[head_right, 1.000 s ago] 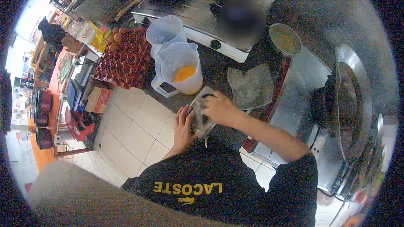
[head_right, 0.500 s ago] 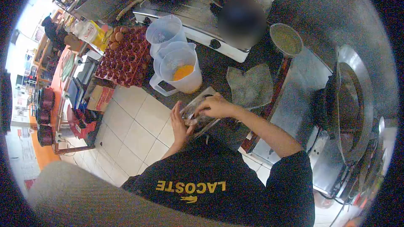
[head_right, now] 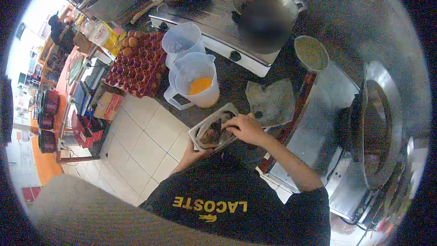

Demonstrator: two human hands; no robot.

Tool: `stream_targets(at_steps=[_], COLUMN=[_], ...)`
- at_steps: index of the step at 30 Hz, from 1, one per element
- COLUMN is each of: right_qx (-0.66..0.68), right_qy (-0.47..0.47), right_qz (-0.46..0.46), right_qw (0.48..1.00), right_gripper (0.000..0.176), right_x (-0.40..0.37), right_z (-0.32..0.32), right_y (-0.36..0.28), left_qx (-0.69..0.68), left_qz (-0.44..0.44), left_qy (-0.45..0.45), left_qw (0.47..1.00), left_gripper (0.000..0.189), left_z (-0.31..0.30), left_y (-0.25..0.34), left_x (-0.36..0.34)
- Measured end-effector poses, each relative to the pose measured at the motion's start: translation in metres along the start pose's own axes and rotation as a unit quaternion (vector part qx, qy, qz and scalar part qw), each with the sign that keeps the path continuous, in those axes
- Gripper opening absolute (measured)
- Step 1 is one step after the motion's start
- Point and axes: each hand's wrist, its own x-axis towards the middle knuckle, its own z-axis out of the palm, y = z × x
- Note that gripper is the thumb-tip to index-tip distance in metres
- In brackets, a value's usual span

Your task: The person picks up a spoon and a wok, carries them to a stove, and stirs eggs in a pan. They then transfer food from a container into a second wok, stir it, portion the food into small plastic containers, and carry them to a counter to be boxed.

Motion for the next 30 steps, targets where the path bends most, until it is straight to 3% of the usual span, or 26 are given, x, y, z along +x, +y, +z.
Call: stream_targets(at_steps=[2,7,10,14,17,20,25,30], right_qx=[0.03,0.016,0.014,-0.027,-0.007,-0.007,0.146,0.218], right_qy=[0.002,0.056,0.072,0.178,0.235,0.334,0.328,0.333], right_qz=[0.013,0.069,0.1,0.088,0.132,0.037,0.064,0.064], right_qw=[0.999,0.996,0.992,0.98,0.963,0.942,0.931,0.915], right_gripper=[0.017,0.016,0.014,0.015,0.016,0.017,0.021,0.021], right_x=[-0.002,-0.016,-0.028,-0.039,-0.032,-0.008,0.042,0.075], right_z=[0.0,-0.02,-0.06,-0.125,-0.173,-0.198,-0.239,-0.272], right_y=[0.0,-0.003,-0.012,-0.02,-0.032,0.005,0.03,0.026], left_qx=[-0.075,-0.096,-0.123,-0.175,-0.276,-0.324,-0.334,-0.385], left_qz=[-0.061,-0.142,-0.089,-0.099,-0.084,-0.006,0.043,0.101], left_qy=[0.018,-0.029,-0.062,-0.108,-0.098,-0.073,0.014,0.024], left_qw=[0.995,0.985,0.986,0.974,0.953,0.943,0.942,0.917], left_gripper=[0.076,0.055,0.057,0.061,0.06,0.053,0.05,0.054], left_z=[-0.001,0.018,0.043,0.086,0.122,0.145,0.158,0.153], left_y=[-0.032,0.008,0.028,0.084,0.132,0.158,0.18,0.188], left_x=[0.002,0.029,0.043,0.079,0.111,0.155,0.207,0.236])
